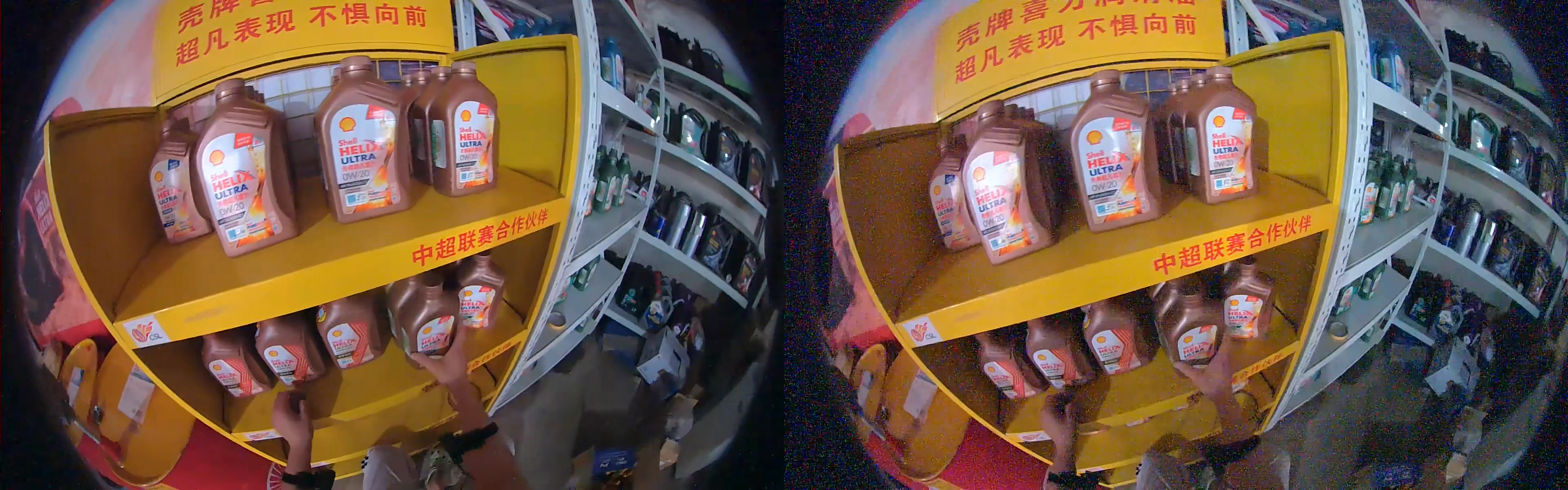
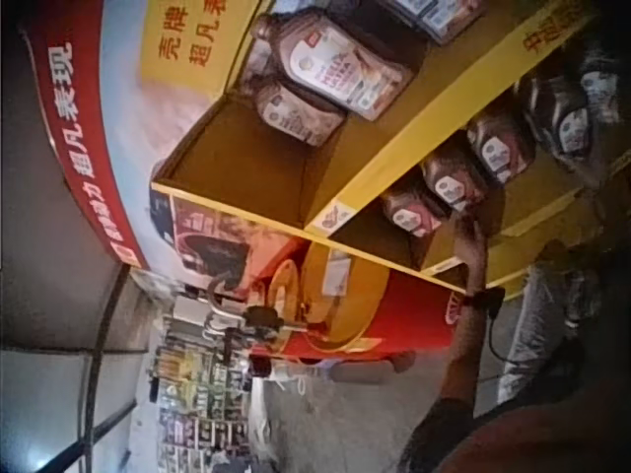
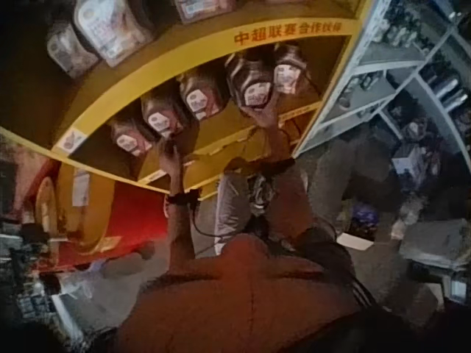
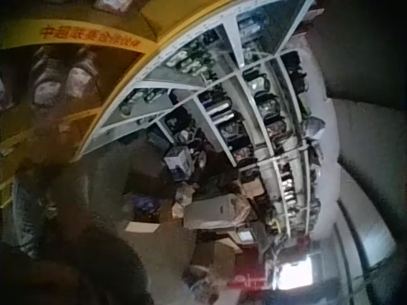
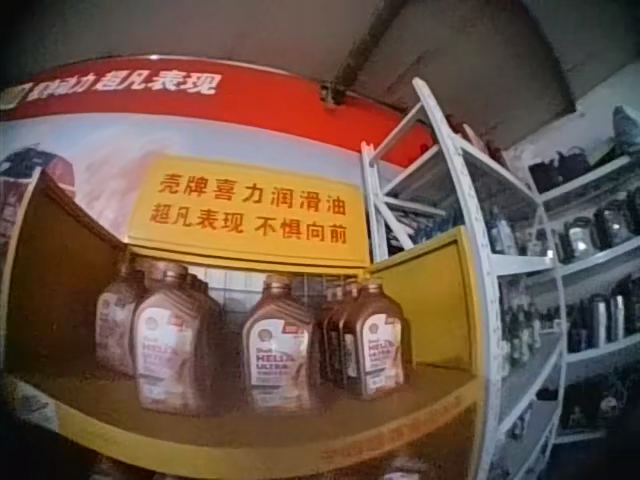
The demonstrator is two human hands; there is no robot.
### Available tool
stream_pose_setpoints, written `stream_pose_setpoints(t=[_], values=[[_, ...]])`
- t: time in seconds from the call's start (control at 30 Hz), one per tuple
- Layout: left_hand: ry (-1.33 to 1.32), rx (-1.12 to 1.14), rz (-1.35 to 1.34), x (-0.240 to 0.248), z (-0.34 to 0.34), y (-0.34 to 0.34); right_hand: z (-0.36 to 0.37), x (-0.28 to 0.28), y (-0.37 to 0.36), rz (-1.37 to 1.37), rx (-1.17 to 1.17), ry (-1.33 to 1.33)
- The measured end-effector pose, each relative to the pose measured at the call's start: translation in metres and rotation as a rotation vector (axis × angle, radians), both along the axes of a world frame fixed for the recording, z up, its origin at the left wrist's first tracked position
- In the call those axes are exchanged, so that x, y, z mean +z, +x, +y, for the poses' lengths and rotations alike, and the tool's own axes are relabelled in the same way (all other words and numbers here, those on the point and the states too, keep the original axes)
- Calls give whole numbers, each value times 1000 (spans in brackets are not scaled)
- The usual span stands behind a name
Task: The person sits on the floor and wipes the exterior of multiple Shell Helix Ultra motor oil bottles with a cloth. They pick up each bottle, wipe it, and place it back on the yellow shelf, repeating this process for several bottles.
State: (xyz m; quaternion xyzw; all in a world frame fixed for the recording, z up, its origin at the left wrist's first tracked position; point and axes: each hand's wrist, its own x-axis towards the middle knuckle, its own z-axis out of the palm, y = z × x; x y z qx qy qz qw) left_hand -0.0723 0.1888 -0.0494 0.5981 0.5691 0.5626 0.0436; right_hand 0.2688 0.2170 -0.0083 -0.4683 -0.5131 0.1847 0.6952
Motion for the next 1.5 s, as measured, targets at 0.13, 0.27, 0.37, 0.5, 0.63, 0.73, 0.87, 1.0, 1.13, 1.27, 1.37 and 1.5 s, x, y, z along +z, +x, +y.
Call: stream_pose_setpoints(t=[0.13, 0.27, 0.37, 0.5, 0.63, 0.73, 0.87, 1.0, 1.13, 1.27, 1.37, 1.5], values=[[43, -380, 288, 27, -4, 62, 21, -9, 33, -37, 198, -35], [-184, -469, 484, 58, 7, 158, 29, -15, 58, -20, 440, -197], [-237, -503, 347, 53, 38, 202, 28, -1, 69, -76, 520, -309], [-147, -430, 268, 39, 61, 214, 30, 19, 61, 67, 653, -261], [-373, -385, 289, 49, 70, 226, 72, -25, 81, -91, 540, -249], [-366, -379, 241, 37, 88, 218, 79, -18, 62, -30, 550, -219], [-406, -365, 213, 47, 88, 224, 87, -13, 63, -81, 560, -141], [-327, -378, 162, 32, 98, 218, 87, -17, 55, -219, 394, -47], [-381, -377, 163, 24, 109, 221, 79, -4, 62, -259, 544, -164], [-359, -427, 105, 20, 114, 219, 77, -14, 54, -293, 206, -295], [-392, -434, 119, 24, 116, 219, 85, -23, 53, -272, 153, -379], [-469, -377, 183, 15, 124, 210, 87, -27, 37, -276, 107, -298]])
